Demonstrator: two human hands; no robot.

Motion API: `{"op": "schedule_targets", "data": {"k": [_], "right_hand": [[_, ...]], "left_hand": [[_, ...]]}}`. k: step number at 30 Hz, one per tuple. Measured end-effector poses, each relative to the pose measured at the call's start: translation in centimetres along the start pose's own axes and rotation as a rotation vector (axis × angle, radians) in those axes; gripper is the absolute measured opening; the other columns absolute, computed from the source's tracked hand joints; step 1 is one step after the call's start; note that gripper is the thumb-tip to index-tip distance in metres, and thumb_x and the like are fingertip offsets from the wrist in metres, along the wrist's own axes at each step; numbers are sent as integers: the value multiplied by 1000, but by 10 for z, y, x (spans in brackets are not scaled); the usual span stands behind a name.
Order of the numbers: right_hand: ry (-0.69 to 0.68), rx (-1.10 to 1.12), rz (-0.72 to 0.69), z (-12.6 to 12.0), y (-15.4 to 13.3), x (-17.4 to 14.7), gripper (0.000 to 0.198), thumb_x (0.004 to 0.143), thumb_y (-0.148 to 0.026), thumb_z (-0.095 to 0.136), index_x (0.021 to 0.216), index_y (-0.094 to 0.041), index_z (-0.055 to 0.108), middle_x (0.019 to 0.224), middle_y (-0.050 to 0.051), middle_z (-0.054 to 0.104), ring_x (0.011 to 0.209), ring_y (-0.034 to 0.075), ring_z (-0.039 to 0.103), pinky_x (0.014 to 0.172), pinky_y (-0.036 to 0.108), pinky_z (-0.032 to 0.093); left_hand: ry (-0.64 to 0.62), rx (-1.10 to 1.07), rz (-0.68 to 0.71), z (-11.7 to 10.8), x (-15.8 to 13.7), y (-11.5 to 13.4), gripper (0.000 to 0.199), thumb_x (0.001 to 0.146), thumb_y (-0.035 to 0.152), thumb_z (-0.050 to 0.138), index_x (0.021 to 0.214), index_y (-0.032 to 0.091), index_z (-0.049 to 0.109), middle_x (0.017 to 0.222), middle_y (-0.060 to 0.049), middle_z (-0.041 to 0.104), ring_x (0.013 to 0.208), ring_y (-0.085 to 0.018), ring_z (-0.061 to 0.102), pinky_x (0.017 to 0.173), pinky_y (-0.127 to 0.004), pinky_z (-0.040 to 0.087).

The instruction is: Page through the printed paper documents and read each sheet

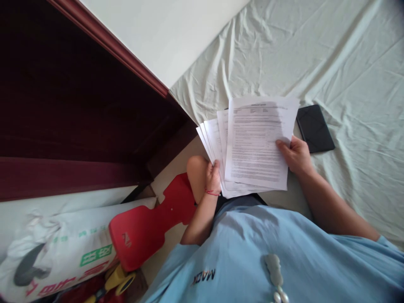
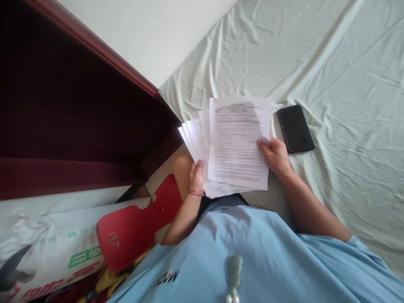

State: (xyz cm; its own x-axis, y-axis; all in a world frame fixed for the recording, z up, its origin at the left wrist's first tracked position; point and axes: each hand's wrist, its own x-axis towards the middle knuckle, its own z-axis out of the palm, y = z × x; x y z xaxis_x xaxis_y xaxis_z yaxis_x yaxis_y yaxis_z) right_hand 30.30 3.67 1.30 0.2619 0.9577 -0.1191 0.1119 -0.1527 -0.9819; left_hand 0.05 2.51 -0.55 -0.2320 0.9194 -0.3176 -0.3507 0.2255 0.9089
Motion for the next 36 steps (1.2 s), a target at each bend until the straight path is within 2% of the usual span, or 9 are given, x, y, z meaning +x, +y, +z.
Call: {"op": "schedule_targets", "data": {"k": [3, 6, 10, 16, 23, 29, 33, 36], "right_hand": [[49, -13, -26, 0, -3, 1, 36, 91, -59, 72, 100, -25, 74, 88, 5, 77, 76, 26, 70, 60, 37, 60], [137, -14, -71, 0, -8, 2, 33, 90, -54, 75, 107, -27, 70, 102, 6, 79, 89, 28, 74, 75, 42, 64], [195, 13, -53, -1, -12, 3, 31, 88, -52, 77, 107, -30, 68, 108, 6, 80, 95, 29, 75, 86, 47, 64], [120, 47, -35, -1, -14, 1, 38, 88, -62, 75, 105, -28, 68, 103, 6, 80, 90, 28, 74, 76, 43, 63], [-4, 127, -37, 5, -20, -4, 49, 87, -71, 76, 106, -26, 69, 94, 6, 78, 80, 26, 73, 70, 39, 63], [-40, 179, -138, 7, -13, -4, 51, 91, -75, 75, 105, -26, 70, 90, 5, 76, 79, 25, 72, 65, 37, 61], [-110, 119, -177, 6, -5, -4, 47, 96, -72, 72, 104, -26, 71, 91, 5, 75, 79, 23, 68, 61, 35, 57], [-97, 22, -183, 5, -3, -4, 47, 98, -73, 68, 97, -26, 72, 82, 3, 71, 73, 22, 63, 60, 34, 54]], "left_hand": [[16, -18, -3, 0, 0, 2, 64, 71, 64, 97, 118, 24, 82, 130, -9, 82, 129, -30, 75, 120, -44, 54], [45, 0, -8, -1, 0, 3, 62, 70, 67, 97, 113, 24, 82, 123, -8, 84, 124, -29, 76, 117, -43, 55], [76, 23, 5, -1, 1, 4, 62, 67, 70, 96, 108, 25, 83, 118, -6, 85, 120, -28, 77, 112, -40, 57], [56, 23, 2, -2, 1, 3, 63, 70, 70, 95, 111, 24, 83, 122, -8, 85, 119, -28, 78, 111, -41, 58], [52, 45, 9, -2, 1, -3, 60, 74, 70, 92, 111, 23, 84, 121, -8, 85, 120, -25, 77, 111, -36, 57], [-37, 125, 16, 1, -5, -3, 59, 81, 73, 85, 109, 21, 84, 117, -8, 86, 111, -24, 79, 102, -34, 60], [-64, 130, -25, 2, -7, -4, 62, 80, 76, 84, 108, 20, 83, 113, -8, 86, 103, -25, 81, 95, -35, 62], [-39, 108, -32, 3, -6, -4, 61, 76, 74, 88, 107, 21, 83, 113, -7, 86, 103, -25, 82, 96, -35, 62]]}}
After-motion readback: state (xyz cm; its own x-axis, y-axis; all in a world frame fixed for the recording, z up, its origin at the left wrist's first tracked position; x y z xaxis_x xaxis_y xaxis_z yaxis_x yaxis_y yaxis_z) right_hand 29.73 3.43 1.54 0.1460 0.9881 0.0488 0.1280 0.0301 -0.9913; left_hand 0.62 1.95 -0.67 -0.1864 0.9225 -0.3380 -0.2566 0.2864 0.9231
